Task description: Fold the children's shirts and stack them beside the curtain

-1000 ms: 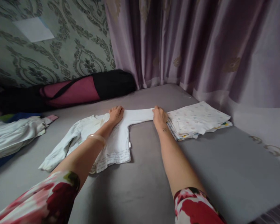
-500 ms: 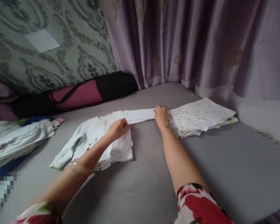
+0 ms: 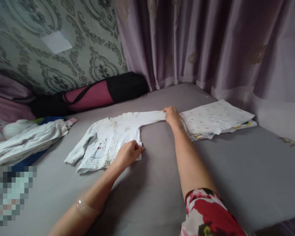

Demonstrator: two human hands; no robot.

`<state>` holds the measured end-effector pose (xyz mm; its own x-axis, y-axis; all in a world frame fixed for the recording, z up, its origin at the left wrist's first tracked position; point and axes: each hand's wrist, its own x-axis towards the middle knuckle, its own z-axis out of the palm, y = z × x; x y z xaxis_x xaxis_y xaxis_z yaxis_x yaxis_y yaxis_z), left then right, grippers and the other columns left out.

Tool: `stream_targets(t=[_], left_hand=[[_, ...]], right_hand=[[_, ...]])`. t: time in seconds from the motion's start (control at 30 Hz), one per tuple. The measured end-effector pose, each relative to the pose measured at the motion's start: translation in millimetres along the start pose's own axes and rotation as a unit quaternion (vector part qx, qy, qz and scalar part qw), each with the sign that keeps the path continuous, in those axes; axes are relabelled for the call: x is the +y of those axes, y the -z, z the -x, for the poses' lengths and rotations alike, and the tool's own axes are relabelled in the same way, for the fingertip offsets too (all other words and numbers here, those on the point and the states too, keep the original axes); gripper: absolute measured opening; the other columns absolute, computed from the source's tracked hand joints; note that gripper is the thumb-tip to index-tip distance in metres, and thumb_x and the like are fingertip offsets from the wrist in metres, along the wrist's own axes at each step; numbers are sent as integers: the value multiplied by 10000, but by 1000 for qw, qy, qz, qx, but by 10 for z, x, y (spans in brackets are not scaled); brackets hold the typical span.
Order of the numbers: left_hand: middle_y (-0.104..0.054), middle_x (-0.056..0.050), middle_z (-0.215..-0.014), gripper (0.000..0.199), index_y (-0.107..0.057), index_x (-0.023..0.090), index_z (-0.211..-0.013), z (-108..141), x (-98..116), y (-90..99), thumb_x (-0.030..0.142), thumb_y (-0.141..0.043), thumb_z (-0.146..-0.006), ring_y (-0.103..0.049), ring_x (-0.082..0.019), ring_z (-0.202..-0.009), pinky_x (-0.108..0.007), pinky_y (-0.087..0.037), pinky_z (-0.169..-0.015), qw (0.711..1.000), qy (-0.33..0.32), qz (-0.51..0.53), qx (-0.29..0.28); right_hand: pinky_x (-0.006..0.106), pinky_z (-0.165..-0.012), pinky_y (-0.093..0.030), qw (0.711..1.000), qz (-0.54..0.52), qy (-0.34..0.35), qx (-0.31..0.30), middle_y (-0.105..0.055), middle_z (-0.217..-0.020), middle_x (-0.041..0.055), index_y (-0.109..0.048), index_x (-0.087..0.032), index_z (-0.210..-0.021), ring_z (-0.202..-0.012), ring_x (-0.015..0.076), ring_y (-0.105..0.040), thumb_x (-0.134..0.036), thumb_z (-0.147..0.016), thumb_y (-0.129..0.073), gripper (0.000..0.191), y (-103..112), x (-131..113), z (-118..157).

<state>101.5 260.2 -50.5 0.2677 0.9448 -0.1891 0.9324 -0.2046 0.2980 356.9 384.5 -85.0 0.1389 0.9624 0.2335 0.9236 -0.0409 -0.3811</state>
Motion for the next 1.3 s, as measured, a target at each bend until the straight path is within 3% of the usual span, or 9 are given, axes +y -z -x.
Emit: stream_targets(t=[0.13,0.33,0.73,0.87,0.97,1.13,1.3], left_hand=[[-697,-39,-800,198,-645,194,-828,4,15,-1,372,-587,-893,-626,-185,-781,-260,-340,-613,998,34,52,-7],[-698,-42,-753,182,-664,199,-778,11,91,-14,345,-591,-859,-623,-184,-752,-258,-333,-605,998,28,62,0],[-681,-35,-680,225,-690,194,-739,-18,101,-34,381,-591,-816,-618,-185,-689,-255,-372,-576,992,27,117,-33],[-654,-32,-644,313,-690,178,-738,-73,9,52,431,-538,-843,-605,-176,-646,-255,-373,-559,991,-29,114,-66],[-639,-27,-630,325,-687,153,-742,-302,-157,250,405,-514,-852,-598,-166,-628,-247,-390,-561,989,-75,114,-64],[-709,-63,-833,259,-707,133,-883,-999,-495,576,213,-463,-851,-641,-187,-786,-264,-466,-732,992,-89,42,77],[-693,-95,-1116,311,-681,148,-1046,-1535,-679,509,117,-442,-848,-627,-205,-1035,-297,-434,-956,983,-137,-22,116]], right_hand=[[314,-969,-415,999,-6,18,29,-647,-1094,130,-692,-134,-1084,-1063,243,-586,-12,-832,-447,372,-25,15,-7],[326,-976,-397,999,14,23,44,-644,-1155,146,-670,-103,-1160,-1098,248,-561,17,-832,-400,441,-27,17,10],[412,-949,-391,995,92,-34,-16,-599,-1229,173,-654,-136,-1211,-1156,306,-497,-60,-912,-337,442,50,-84,120],[429,-945,-387,995,92,-44,-20,-584,-1249,166,-643,-178,-1251,-1160,313,-490,-86,-913,-345,461,50,-63,119],[438,-945,-384,995,83,-55,-28,-578,-1252,167,-632,-198,-1282,-1157,318,-491,-95,-905,-366,473,45,-49,104],[428,-940,-387,995,78,-51,-32,-584,-1237,169,-637,-200,-1281,-1138,318,-508,-96,-900,-377,474,33,-52,86],[428,-940,-387,994,92,-57,-32,-577,-1250,174,-645,-190,-1265,-1140,313,-515,-88,-904,-369,466,111,-103,124]])
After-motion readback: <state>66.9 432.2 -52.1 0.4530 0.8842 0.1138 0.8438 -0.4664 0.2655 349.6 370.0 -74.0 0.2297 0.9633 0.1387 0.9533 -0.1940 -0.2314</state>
